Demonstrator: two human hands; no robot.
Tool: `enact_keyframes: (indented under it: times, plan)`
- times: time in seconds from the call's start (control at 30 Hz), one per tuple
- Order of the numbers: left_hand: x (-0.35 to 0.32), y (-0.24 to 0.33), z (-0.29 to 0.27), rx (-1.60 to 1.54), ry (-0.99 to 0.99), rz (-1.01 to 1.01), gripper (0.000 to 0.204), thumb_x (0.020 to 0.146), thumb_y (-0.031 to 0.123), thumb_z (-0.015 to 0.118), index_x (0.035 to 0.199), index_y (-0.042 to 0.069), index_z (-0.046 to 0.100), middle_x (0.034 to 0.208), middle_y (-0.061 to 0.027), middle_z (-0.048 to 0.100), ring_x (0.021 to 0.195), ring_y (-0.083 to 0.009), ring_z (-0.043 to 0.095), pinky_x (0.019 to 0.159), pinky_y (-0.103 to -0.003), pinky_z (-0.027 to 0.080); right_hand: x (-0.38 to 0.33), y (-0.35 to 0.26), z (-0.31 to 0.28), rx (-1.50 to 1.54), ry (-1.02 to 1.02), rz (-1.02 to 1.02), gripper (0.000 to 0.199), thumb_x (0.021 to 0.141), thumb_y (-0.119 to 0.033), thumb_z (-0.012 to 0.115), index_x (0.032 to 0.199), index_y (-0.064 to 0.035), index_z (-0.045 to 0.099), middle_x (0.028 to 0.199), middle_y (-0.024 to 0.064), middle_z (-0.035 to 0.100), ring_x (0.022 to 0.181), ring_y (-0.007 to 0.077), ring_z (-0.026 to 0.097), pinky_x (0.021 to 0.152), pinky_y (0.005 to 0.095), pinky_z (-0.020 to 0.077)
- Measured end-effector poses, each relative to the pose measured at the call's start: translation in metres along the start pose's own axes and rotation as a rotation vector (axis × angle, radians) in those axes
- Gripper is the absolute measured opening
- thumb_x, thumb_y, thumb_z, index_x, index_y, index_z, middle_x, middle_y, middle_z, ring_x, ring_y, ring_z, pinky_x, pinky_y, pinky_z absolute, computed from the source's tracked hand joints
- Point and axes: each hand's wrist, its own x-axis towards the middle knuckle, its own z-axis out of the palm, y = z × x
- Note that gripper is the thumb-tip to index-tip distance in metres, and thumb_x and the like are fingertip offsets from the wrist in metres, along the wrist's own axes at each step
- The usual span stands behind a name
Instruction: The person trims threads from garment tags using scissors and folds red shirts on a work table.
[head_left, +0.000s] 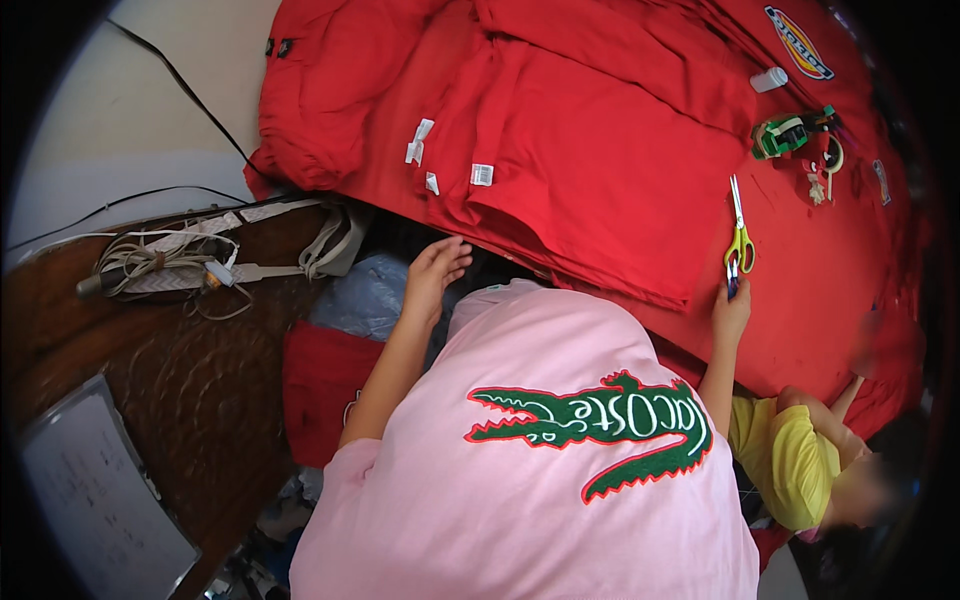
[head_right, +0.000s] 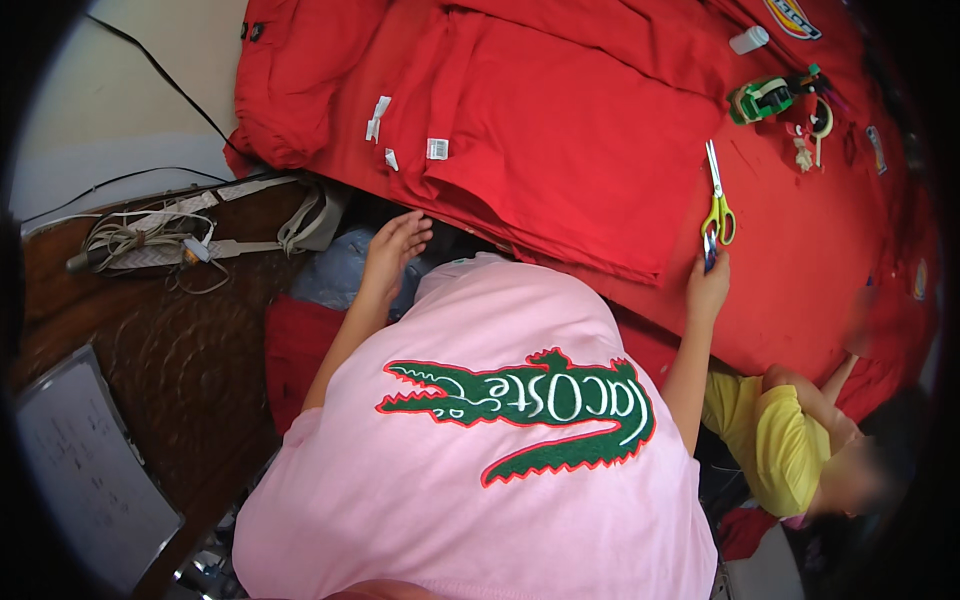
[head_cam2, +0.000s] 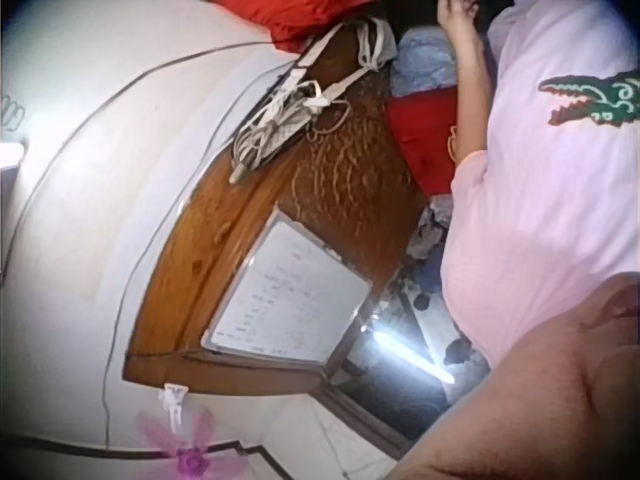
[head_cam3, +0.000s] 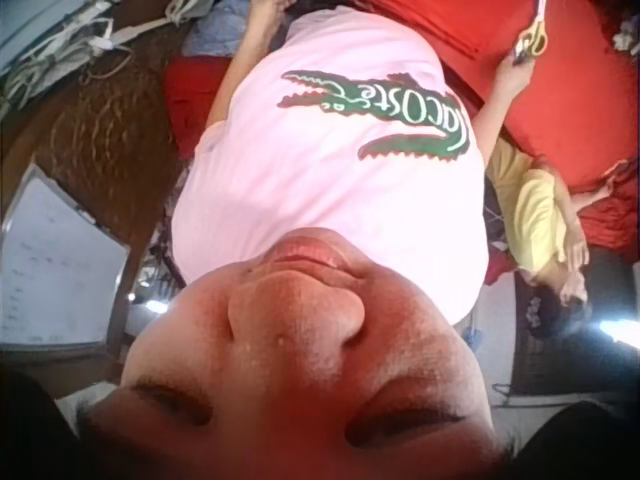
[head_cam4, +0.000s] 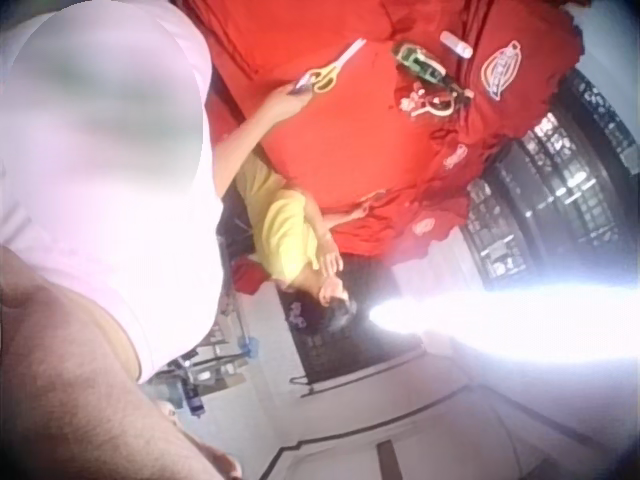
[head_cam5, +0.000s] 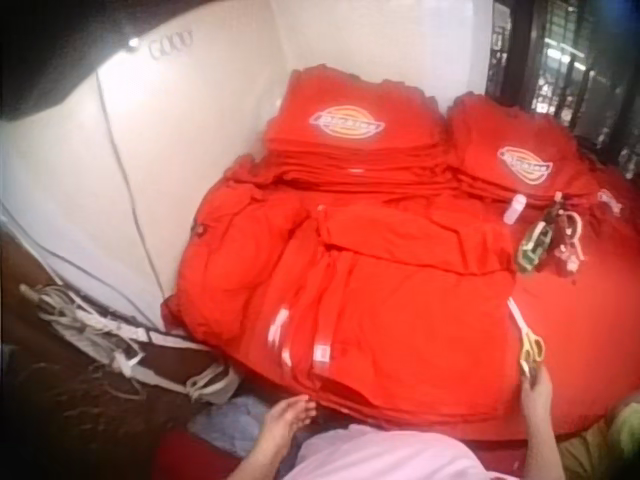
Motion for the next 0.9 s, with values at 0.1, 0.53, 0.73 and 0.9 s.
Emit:
enact_keyframes:
  times: [0.1, 0.53, 0.73, 0.9]
  plan:
    - [0.03, 0.002, 0.026, -0.188, 0.027, -0.028, 0.028, 0.1, 0.029, 0.07, 0.118, 0.008, 0.066, 0.109, -0.0092, 0.075, 0.095, -0.0175, 0.072, 0.08, -0.029, 0.054, 0.014, -0.015, 0.003, 0.008, 0.065, -0.113, 0.033, 0.091, -0.021, 0.074, 0.114, -0.0003, 0.063, 0.11, 0.0199, 0.068, 0.097, 0.0386, 0.067, 0.082, 0.0489, 0.0524]
    - [0.078, 0.047, -0.041, -0.544, 0.18, 0.09, 0.02, 0.097, 0.03, 0.067, 0.092, 0.012, 0.059, 0.101, -0.0064, 0.068, 0.101, -0.023, 0.065, 0.088, -0.038, 0.053, -0.041, -0.069, -0.007, 0.43, -0.273, 0.042, 0.021, 0.088, -0.018, 0.08, 0.092, -0.0021, 0.068, 0.076, 0.0032, 0.062, 0.067, 0.0119, 0.055, 0.063, 0.0283, 0.0465]
    - [0.076, 0.05, -0.016, -0.42, 0.021, 0.023, 0.027, 0.095, 0.034, 0.073, 0.107, 0.012, 0.064, 0.107, -0.007, 0.069, 0.104, -0.0235, 0.065, 0.099, -0.04, 0.052, -0.039, -0.067, -0.016, 0.429, -0.246, 0.103, 0.014, 0.088, -0.011, 0.075, 0.098, -0.0023, 0.068, 0.08, 0.0051, 0.062, 0.07, 0.0157, 0.059, 0.066, 0.0314, 0.0488]
    - [0.063, 0.044, 0.04, -0.263, -0.002, -0.128, 0.034, 0.093, 0.028, 0.075, 0.121, 0.012, 0.065, 0.115, -0.004, 0.068, 0.106, -0.0217, 0.063, 0.101, -0.038, 0.05, -0.004, -0.063, -0.022, 0.162, 0.076, 0.026, 0.02, 0.092, -0.016, 0.072, 0.107, -0.0036, 0.068, 0.096, 0.0118, 0.066, 0.085, 0.029, 0.067, 0.073, 0.0412, 0.0534]
